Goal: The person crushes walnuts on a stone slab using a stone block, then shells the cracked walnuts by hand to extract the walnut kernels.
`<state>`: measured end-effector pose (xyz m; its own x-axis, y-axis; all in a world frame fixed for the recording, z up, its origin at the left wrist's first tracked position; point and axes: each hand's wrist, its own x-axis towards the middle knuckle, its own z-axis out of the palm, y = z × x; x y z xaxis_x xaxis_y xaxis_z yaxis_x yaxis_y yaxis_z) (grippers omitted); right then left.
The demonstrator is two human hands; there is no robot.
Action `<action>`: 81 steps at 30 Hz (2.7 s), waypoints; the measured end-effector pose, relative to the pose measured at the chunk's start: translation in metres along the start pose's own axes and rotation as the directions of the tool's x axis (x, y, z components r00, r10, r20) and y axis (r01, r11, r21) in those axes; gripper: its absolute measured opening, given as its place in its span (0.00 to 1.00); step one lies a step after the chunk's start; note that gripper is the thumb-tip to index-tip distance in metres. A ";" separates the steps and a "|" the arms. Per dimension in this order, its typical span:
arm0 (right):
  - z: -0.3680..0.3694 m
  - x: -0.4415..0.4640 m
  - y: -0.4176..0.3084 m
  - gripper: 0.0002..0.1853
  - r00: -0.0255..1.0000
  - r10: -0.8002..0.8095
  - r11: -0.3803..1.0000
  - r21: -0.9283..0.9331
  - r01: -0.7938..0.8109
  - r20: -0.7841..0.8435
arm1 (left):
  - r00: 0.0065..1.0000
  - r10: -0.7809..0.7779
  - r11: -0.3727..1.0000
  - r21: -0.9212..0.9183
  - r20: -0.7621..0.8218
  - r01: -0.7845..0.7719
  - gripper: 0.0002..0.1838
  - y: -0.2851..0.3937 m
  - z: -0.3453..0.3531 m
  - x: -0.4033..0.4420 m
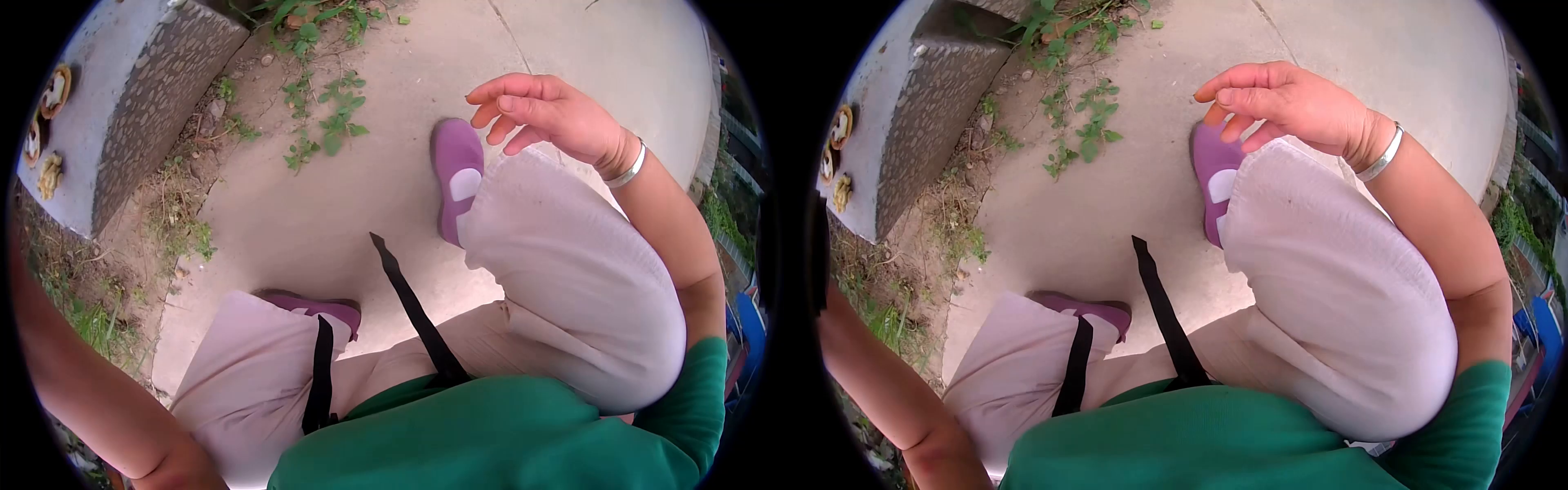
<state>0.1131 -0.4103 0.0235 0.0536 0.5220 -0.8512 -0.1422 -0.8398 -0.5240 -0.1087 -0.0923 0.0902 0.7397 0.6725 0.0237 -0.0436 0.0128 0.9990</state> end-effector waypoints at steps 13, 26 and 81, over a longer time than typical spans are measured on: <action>0.054 0.029 -0.116 0.09 0.879 -0.327 0.680 -0.559 0.474 0.348 | 0.892 0.229 0.961 0.239 -0.389 -0.142 0.10 0.041 -0.027 -0.051; 0.140 0.001 -0.198 0.09 0.627 -0.591 0.357 -0.532 0.768 0.508 | 0.969 0.244 0.944 0.241 -0.047 -0.226 0.06 0.087 -0.013 -0.060; 0.161 0.020 -0.263 0.19 0.413 -0.899 0.433 -0.152 0.889 -0.143 | 0.836 0.449 0.573 0.819 -0.317 0.003 0.24 0.065 -0.011 -0.039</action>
<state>-0.0074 -0.1553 0.1488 0.2914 0.9496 0.1151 0.1366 0.0777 -0.9876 -0.1474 -0.1097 0.1537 0.3857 0.8021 0.4560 0.5271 -0.5972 0.6046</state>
